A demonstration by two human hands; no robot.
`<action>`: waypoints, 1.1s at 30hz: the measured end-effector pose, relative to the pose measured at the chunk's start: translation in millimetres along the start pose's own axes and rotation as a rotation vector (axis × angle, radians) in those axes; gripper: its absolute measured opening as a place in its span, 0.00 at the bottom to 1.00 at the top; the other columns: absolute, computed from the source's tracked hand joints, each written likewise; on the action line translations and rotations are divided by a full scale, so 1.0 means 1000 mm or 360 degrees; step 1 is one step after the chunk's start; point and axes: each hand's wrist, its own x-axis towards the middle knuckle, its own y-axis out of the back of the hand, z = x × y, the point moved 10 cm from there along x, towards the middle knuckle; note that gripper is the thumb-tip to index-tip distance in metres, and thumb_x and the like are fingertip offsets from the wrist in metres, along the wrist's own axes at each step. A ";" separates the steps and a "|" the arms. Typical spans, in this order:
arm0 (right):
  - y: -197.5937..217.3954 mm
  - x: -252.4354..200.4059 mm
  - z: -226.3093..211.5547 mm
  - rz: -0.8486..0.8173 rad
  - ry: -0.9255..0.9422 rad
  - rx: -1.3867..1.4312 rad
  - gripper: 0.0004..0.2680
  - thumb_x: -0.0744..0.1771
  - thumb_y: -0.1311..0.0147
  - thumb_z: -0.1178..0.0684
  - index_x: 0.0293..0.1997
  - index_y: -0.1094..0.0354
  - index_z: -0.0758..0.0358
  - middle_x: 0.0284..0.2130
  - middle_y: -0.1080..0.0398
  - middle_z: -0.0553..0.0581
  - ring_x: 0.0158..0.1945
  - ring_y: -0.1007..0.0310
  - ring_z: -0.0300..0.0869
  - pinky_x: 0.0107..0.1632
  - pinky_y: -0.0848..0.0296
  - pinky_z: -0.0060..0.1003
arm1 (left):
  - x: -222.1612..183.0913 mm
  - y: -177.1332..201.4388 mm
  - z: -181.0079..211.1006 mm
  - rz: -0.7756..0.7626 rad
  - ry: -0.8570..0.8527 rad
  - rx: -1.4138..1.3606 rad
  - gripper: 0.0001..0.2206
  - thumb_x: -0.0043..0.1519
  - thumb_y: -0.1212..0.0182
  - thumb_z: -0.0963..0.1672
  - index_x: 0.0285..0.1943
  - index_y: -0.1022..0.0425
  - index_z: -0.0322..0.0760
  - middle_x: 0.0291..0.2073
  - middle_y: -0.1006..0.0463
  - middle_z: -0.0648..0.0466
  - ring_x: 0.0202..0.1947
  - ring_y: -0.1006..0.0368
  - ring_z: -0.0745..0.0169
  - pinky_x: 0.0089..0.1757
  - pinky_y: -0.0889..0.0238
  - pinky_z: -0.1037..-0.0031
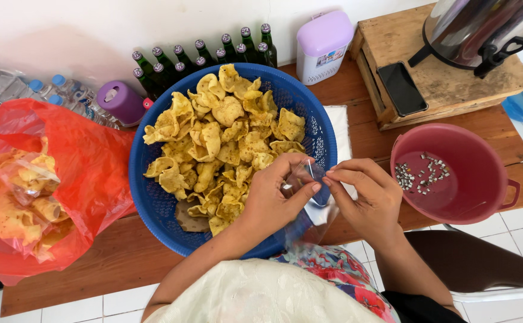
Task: The person packs fried snacks from a blue basket into small clear plastic bags, seals each bag with a yellow handheld sealer, and places the sealed bags into a red plastic bag. The process repeats for multiple bags throughout the clip.
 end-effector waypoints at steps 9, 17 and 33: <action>-0.010 -0.004 0.016 -0.0130 -0.0242 0.0259 0.05 0.64 0.38 0.67 0.40 0.27 0.68 0.40 0.26 0.57 0.42 0.24 0.38 0.45 0.26 0.30 | 0.000 0.001 -0.009 0.0005 0.0120 -0.0109 0.18 0.60 0.30 0.39 0.58 0.28 0.33 0.34 0.21 0.55 0.33 0.27 0.77 0.30 0.33 0.82; -0.015 -0.004 0.011 -0.0227 -0.0231 0.0170 0.03 0.64 0.39 0.65 0.38 0.29 0.68 0.39 0.26 0.56 0.42 0.24 0.38 0.46 0.27 0.30 | 0.003 0.007 0.002 0.0000 -0.0010 -0.0056 0.18 0.60 0.30 0.40 0.56 0.30 0.33 0.35 0.21 0.55 0.35 0.24 0.72 0.37 0.31 0.79; -0.057 -0.044 0.047 -0.0340 -0.0921 0.1588 0.02 0.69 0.48 0.59 0.42 0.34 0.67 0.47 0.29 0.59 0.49 0.25 0.39 0.51 0.20 0.39 | -0.015 0.014 0.018 -0.0041 -0.0257 -0.0008 0.06 0.67 0.37 0.42 0.42 0.28 0.32 0.35 0.26 0.52 0.32 0.25 0.64 0.34 0.31 0.77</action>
